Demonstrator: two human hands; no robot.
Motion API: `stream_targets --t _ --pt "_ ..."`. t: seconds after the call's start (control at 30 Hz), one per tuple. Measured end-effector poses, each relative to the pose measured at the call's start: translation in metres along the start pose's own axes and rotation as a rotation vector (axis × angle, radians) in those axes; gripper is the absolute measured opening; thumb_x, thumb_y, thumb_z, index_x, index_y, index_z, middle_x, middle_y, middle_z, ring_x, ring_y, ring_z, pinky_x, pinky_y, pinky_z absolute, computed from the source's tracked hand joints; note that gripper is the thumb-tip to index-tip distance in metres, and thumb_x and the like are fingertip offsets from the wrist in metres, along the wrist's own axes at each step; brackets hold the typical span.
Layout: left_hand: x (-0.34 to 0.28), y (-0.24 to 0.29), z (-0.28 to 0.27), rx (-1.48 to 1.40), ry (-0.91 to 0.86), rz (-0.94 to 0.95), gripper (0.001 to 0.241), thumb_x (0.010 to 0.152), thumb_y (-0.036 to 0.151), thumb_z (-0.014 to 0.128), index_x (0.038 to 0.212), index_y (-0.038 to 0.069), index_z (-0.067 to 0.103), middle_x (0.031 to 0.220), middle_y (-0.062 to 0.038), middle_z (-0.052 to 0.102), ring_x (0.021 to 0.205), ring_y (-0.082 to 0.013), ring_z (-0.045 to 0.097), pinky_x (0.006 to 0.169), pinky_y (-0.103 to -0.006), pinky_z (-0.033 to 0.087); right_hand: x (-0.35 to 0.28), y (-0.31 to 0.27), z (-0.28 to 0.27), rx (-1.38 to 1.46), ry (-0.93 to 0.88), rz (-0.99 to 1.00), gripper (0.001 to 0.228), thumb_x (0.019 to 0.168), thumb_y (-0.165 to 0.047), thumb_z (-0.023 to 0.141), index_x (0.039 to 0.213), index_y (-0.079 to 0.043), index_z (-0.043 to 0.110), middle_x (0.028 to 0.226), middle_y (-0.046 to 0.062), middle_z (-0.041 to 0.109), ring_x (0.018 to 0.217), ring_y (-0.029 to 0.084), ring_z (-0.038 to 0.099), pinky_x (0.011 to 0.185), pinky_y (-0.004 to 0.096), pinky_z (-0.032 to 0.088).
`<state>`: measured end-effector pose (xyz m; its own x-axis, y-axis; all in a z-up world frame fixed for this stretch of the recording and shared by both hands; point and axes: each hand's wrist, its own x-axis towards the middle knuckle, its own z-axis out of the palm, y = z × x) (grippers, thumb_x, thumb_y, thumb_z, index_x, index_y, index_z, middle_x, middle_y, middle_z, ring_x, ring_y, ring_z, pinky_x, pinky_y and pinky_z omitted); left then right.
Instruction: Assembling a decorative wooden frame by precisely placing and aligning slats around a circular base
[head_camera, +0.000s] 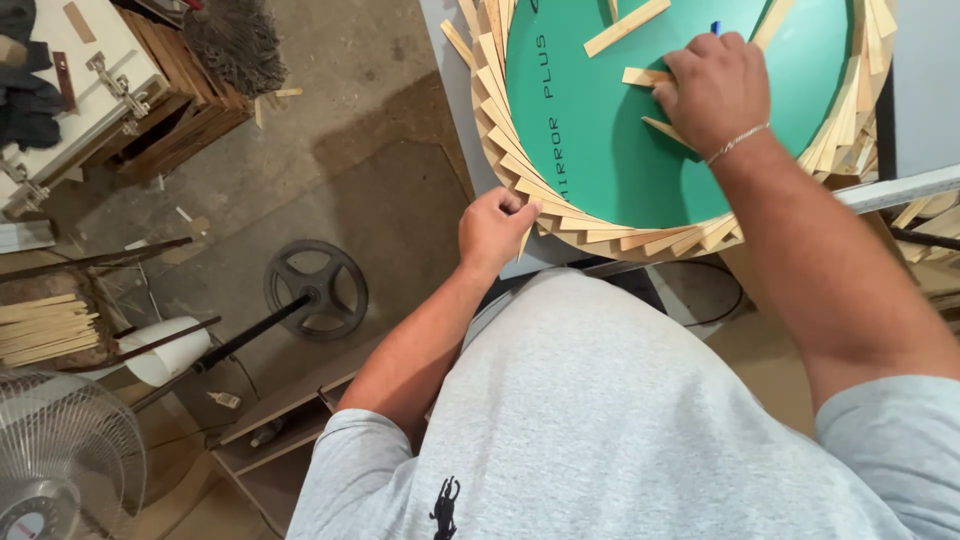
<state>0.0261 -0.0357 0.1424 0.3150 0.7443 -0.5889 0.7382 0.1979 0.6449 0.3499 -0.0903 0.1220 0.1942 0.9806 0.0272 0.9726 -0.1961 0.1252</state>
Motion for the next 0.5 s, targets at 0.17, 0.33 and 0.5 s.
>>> stream_targets --t 0.17,0.33,0.5 --pt "0.006 0.000 -0.001 0.033 -0.048 -0.074 0.048 0.082 0.045 0.077 0.060 0.020 0.042 0.063 0.010 0.051 0.064 -0.0103 0.048 0.061 -0.0317 0.040 0.005 0.012 0.014 -0.262 0.045 -0.129 0.030 0.111 -0.054 0.065 0.094 -0.032 0.076 0.082 -0.009 0.063 0.079 0.017 0.060 0.065 0.032 0.045" --pt "0.009 -0.002 -0.001 0.077 -0.069 -0.093 0.049 0.081 0.049 0.075 0.060 0.019 0.042 0.061 0.007 0.048 0.062 -0.0125 0.045 0.059 -0.0328 0.038 -0.028 -0.047 -0.077 0.843 0.114 0.306 0.012 0.098 -0.015 0.080 0.109 -0.010 0.077 0.076 -0.001 0.063 0.066 0.010 0.050 0.061 0.030 0.043" --pt "0.024 -0.017 0.000 0.068 -0.138 -0.113 0.036 0.070 0.054 0.074 0.066 0.019 0.065 0.063 -0.006 0.065 0.077 -0.0278 0.071 0.070 -0.0343 0.054 -0.099 -0.096 -0.064 1.825 0.057 0.507 0.024 0.092 -0.002 0.065 0.116 -0.001 0.060 0.075 0.015 0.065 0.065 0.023 0.068 0.059 0.033 0.058"
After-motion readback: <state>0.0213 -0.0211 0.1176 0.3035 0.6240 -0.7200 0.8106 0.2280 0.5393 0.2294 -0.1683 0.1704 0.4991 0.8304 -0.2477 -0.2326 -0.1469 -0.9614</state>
